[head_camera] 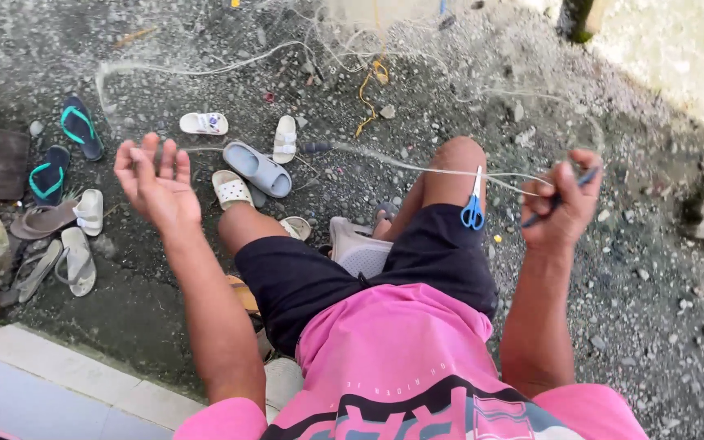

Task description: Repairing or weaving a fine mesh fishing net using a small blue shuttle tool.

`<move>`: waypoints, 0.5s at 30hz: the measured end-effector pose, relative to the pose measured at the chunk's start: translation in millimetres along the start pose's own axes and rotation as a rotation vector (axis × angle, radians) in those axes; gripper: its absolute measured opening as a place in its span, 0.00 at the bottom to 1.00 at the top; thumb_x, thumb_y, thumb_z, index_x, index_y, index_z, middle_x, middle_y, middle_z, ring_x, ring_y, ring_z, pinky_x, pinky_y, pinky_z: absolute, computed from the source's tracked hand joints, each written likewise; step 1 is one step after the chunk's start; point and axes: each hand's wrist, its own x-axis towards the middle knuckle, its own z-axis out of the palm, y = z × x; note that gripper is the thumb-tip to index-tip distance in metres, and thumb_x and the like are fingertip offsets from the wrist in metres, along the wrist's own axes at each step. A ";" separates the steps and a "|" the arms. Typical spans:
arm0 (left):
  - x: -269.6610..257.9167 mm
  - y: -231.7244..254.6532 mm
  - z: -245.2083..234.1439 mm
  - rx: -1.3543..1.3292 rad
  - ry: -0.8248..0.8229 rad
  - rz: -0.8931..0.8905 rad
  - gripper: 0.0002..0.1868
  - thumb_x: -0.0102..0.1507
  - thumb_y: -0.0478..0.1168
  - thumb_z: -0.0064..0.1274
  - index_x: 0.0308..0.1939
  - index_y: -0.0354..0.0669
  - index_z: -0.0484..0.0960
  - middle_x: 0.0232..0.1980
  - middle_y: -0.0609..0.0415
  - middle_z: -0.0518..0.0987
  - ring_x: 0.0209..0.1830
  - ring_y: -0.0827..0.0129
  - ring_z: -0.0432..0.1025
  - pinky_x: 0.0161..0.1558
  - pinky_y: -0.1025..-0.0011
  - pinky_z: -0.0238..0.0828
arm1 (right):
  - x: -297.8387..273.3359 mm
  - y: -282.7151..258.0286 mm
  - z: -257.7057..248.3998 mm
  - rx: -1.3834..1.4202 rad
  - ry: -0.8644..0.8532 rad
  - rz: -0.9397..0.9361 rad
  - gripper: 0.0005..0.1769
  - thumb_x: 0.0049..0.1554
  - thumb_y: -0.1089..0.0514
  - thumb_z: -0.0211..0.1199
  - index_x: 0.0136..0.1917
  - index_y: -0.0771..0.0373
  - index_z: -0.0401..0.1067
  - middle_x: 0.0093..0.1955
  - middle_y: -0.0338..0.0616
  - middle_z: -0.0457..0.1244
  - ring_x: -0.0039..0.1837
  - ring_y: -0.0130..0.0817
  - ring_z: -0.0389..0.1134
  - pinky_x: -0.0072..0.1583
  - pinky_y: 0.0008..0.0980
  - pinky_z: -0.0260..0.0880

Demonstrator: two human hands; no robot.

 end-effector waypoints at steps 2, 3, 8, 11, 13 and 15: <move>-5.5 -30.7 8.1 0.095 0.017 0.002 0.13 0.61 0.46 0.55 0.46 0.57 0.70 0.48 0.57 0.79 0.40 0.67 0.77 0.40 0.69 0.77 | -9.2 18.7 16.7 -0.021 0.042 0.004 0.11 0.59 0.62 0.58 0.51 0.49 0.62 0.27 0.30 0.51 0.28 0.16 0.54 0.29 0.11 0.49; -10.8 -46.3 9.5 0.187 0.044 0.010 0.13 0.60 0.47 0.58 0.43 0.64 0.69 0.44 0.65 0.77 0.37 0.72 0.76 0.38 0.70 0.76 | -14.4 28.2 23.6 -0.045 0.072 0.016 0.12 0.59 0.60 0.59 0.53 0.47 0.62 0.25 0.30 0.53 0.27 0.17 0.56 0.28 0.10 0.50; -156.7 -161.5 57.0 0.060 -0.714 -0.764 0.35 0.57 0.68 0.37 0.51 0.44 0.74 0.47 0.47 0.78 0.48 0.58 0.73 0.47 0.60 0.71 | -54.3 88.3 50.7 -0.076 0.081 0.069 0.12 0.58 0.64 0.56 0.54 0.53 0.61 0.22 0.36 0.54 0.20 0.20 0.52 0.24 0.14 0.47; -182.1 -187.4 96.7 -0.234 -0.940 -1.013 0.44 0.60 0.75 0.29 0.60 0.44 0.73 0.54 0.47 0.78 0.55 0.59 0.73 0.56 0.58 0.70 | -71.4 97.7 61.1 -0.083 0.070 0.092 0.13 0.57 0.65 0.58 0.54 0.55 0.61 0.22 0.40 0.55 0.19 0.23 0.52 0.24 0.15 0.48; -180.5 -181.4 109.9 -0.457 -0.825 -0.978 0.31 0.67 0.65 0.35 0.59 0.48 0.74 0.53 0.51 0.79 0.54 0.61 0.74 0.55 0.60 0.71 | -74.3 93.5 55.2 -0.084 0.074 0.105 0.14 0.56 0.66 0.60 0.53 0.55 0.61 0.22 0.40 0.56 0.20 0.23 0.54 0.25 0.15 0.50; -171.7 -153.1 107.3 -0.522 -0.593 -0.703 0.12 0.67 0.46 0.44 0.50 0.46 0.76 0.52 0.48 0.79 0.48 0.59 0.77 0.48 0.61 0.79 | -71.4 88.4 38.3 -0.168 0.082 -0.003 0.11 0.59 0.65 0.56 0.53 0.54 0.60 0.25 0.48 0.59 0.17 0.23 0.49 0.23 0.15 0.47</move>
